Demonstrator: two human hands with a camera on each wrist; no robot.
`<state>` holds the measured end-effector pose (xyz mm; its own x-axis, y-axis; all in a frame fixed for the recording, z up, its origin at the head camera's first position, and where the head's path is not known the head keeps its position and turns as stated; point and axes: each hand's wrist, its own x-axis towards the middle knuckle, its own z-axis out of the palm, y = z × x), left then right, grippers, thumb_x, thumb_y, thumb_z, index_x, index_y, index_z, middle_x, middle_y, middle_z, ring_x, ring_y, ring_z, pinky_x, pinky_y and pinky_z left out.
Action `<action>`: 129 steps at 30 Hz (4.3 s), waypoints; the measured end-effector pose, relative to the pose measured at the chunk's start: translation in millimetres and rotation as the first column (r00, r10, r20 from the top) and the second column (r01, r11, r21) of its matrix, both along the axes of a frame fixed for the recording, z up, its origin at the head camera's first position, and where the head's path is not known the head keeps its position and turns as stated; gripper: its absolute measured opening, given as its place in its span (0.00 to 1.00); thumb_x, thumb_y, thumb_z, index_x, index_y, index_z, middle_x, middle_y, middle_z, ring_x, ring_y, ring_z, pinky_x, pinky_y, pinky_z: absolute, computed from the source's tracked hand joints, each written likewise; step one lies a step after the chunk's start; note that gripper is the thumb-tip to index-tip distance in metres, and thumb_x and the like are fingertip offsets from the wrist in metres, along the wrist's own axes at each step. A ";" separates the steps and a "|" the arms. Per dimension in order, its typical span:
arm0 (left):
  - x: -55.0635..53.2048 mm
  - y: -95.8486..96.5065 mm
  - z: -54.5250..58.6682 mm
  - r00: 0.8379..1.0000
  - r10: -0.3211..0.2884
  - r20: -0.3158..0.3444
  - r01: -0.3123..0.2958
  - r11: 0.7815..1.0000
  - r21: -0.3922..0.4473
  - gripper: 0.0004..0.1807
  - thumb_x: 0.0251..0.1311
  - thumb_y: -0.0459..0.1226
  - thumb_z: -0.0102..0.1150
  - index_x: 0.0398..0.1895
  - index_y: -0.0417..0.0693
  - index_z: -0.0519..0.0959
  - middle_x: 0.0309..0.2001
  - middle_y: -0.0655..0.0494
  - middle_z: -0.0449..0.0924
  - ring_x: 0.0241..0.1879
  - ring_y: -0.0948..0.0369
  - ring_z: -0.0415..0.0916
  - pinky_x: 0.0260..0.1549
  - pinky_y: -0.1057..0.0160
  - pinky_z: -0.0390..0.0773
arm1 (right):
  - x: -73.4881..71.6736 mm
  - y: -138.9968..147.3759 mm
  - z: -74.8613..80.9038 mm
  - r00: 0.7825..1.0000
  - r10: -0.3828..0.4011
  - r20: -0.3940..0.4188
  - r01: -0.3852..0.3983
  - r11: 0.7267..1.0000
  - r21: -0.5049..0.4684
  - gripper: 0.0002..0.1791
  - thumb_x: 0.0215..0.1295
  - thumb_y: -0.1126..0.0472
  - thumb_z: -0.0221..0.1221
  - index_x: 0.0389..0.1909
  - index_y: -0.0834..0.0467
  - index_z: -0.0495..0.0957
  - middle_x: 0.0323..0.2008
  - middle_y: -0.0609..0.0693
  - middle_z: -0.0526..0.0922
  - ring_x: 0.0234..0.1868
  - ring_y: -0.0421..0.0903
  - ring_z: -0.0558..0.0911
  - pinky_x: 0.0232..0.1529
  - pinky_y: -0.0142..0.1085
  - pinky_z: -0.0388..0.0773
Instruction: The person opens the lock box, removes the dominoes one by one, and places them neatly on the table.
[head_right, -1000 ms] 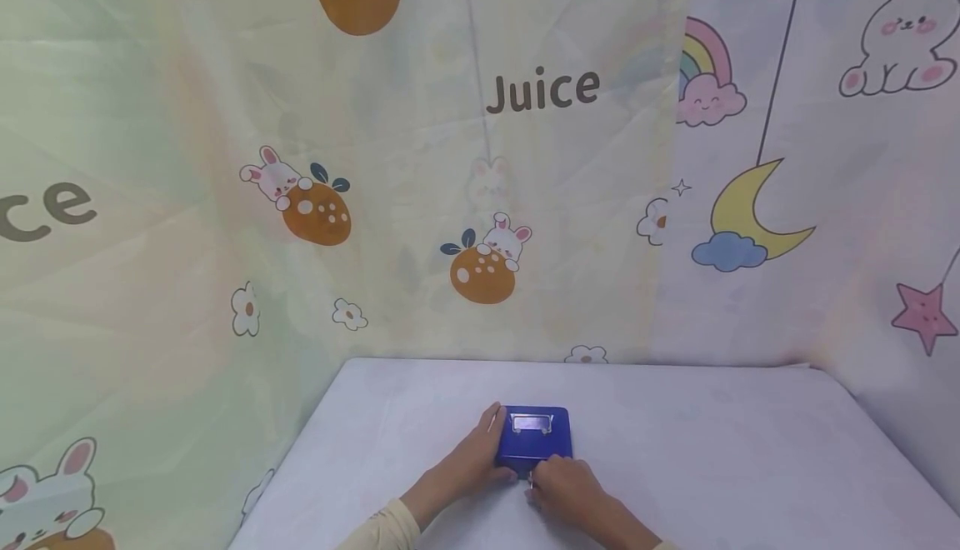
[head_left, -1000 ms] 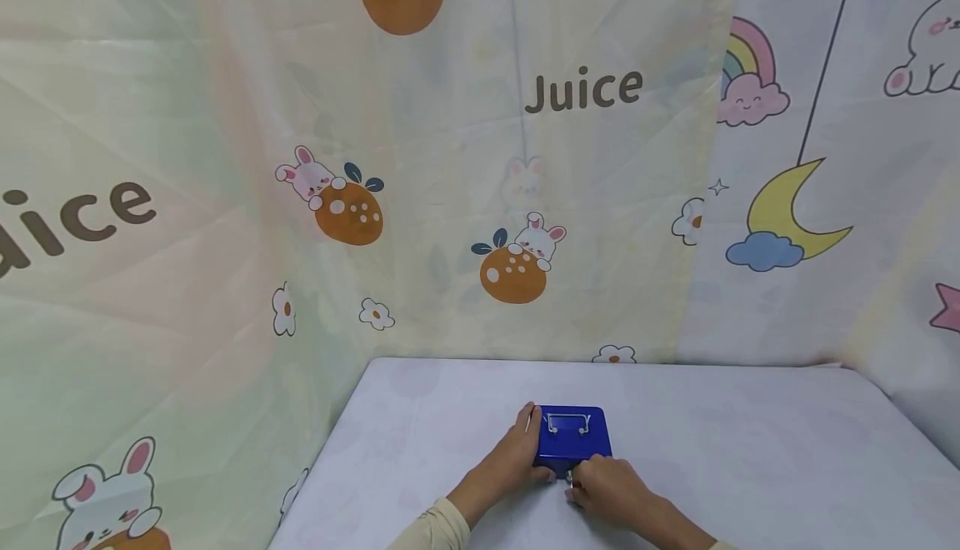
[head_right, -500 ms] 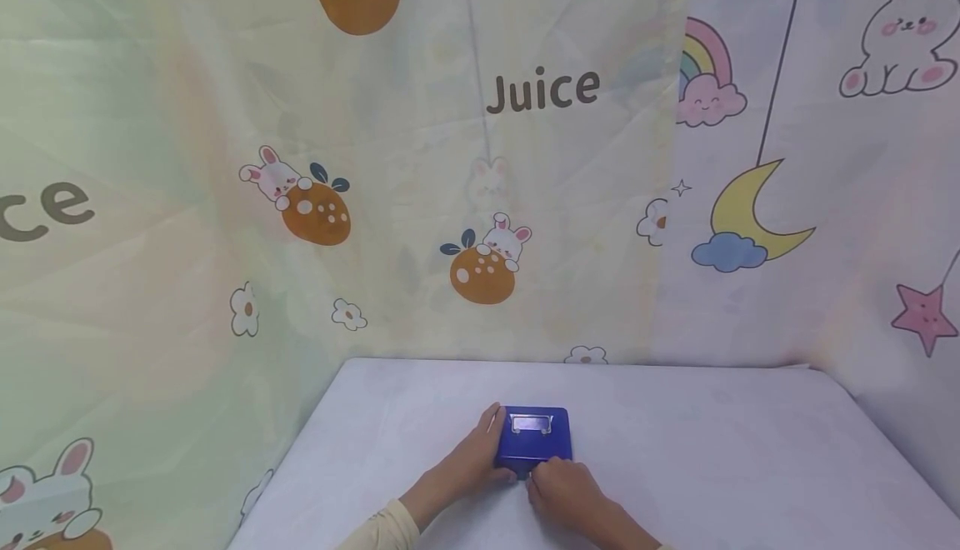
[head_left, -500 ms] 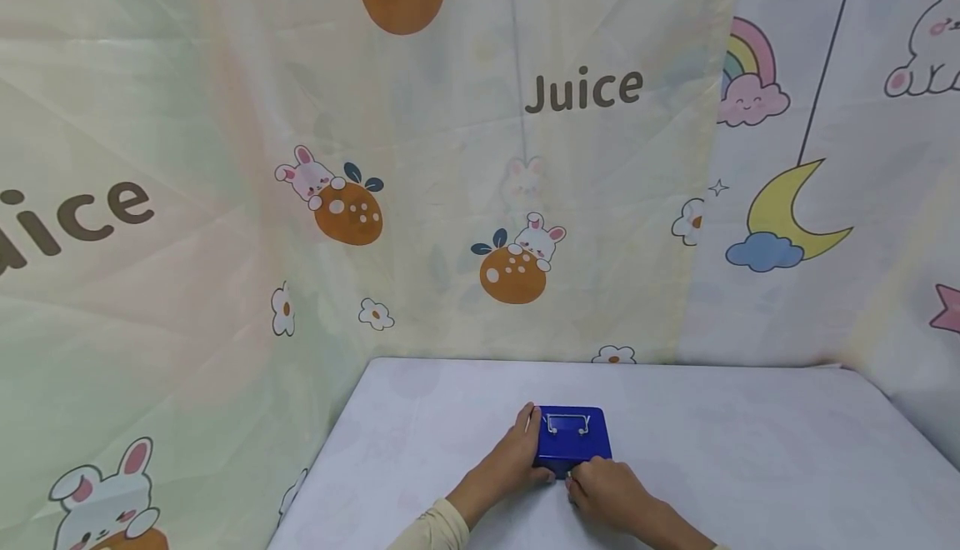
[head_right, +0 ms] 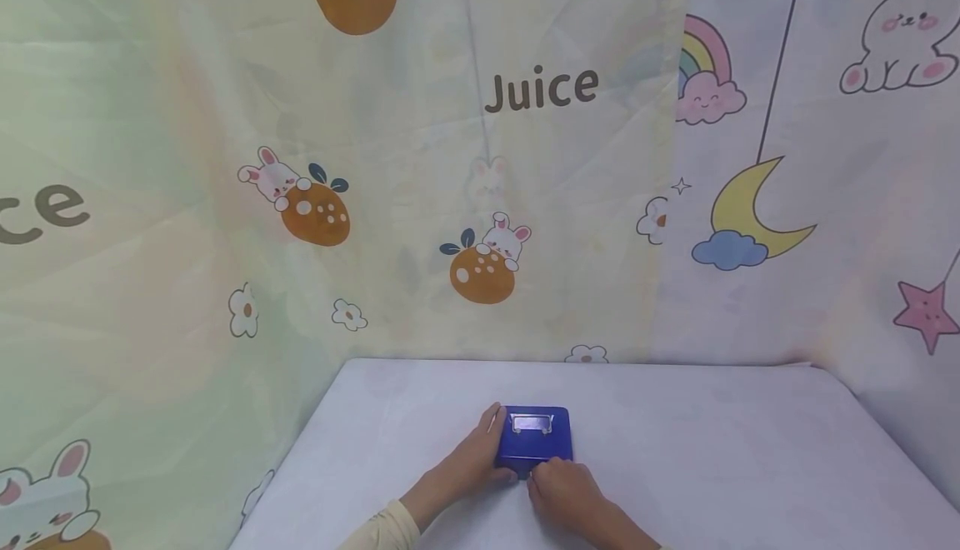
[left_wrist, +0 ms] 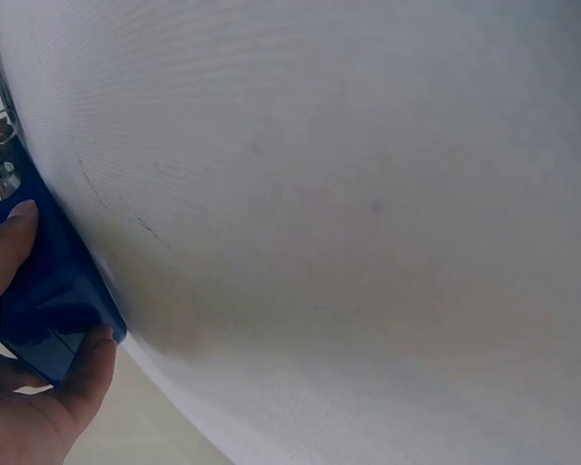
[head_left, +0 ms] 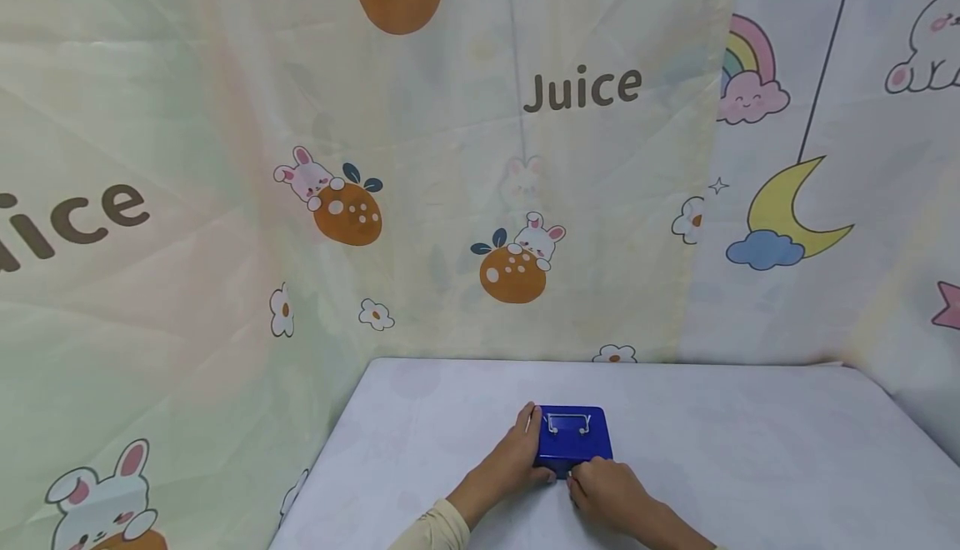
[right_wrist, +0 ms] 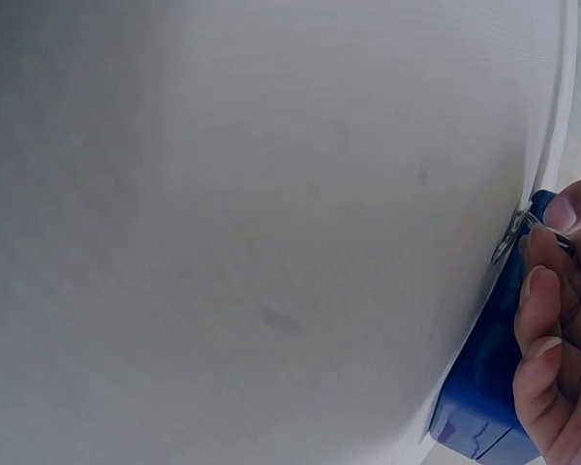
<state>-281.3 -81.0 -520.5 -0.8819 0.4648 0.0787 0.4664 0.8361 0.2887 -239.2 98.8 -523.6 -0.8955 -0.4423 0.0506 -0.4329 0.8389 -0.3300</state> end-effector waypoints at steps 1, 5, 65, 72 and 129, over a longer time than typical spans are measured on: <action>0.0 0.2 0.0 1.000 -0.001 0.000 0.001 1.000 -0.002 0.55 0.47 0.50 0.71 0.72 0.38 0.49 0.72 0.42 0.49 0.63 0.48 0.65 0.58 0.57 0.70 | 0.1 -0.1 0.2 1.000 -0.002 0.003 0.002 1.000 -0.001 0.16 0.62 0.58 0.58 0.14 0.52 0.72 0.10 0.39 0.65 0.13 0.35 0.63 0.14 0.29 0.60; -0.2 0.2 -0.3 1.000 -0.001 0.001 0.001 1.000 -0.003 0.55 0.47 0.49 0.71 0.72 0.37 0.49 0.72 0.42 0.49 0.63 0.48 0.65 0.58 0.57 0.70 | 0.6 -0.7 0.3 1.000 -0.013 0.014 0.013 1.000 0.003 0.17 0.63 0.58 0.58 0.14 0.52 0.71 0.10 0.40 0.65 0.13 0.35 0.63 0.15 0.29 0.61; -1.7 1.6 -1.2 0.999 0.026 0.021 -0.025 1.000 -0.005 0.56 0.46 0.50 0.71 0.73 0.39 0.49 0.72 0.44 0.48 0.63 0.47 0.66 0.58 0.57 0.71 | 3.8 -0.5 -4.0 0.993 -0.102 0.061 0.097 0.993 0.068 0.18 0.64 0.60 0.56 0.13 0.52 0.69 0.10 0.42 0.64 0.13 0.38 0.64 0.15 0.31 0.61; -1.0 1.9 0.5 1.000 0.023 0.017 -0.022 1.000 -0.011 0.56 0.46 0.50 0.72 0.73 0.39 0.49 0.72 0.43 0.48 0.63 0.48 0.66 0.58 0.57 0.71 | 5.1 -2.2 -1.6 0.991 -0.114 0.073 0.108 0.991 0.077 0.18 0.64 0.60 0.56 0.14 0.52 0.69 0.10 0.42 0.65 0.14 0.39 0.65 0.16 0.32 0.63; -1.2 -0.1 -2.3 1.000 -0.016 -0.026 0.016 1.000 0.001 0.56 0.45 0.49 0.73 0.71 0.35 0.50 0.71 0.39 0.49 0.61 0.45 0.67 0.57 0.57 0.71 | -14.6 47.8 2.8 0.917 -0.244 -0.315 0.201 0.966 -0.162 0.48 0.37 0.24 0.62 0.53 0.55 0.73 0.45 0.47 0.77 0.46 0.44 0.77 0.41 0.40 0.80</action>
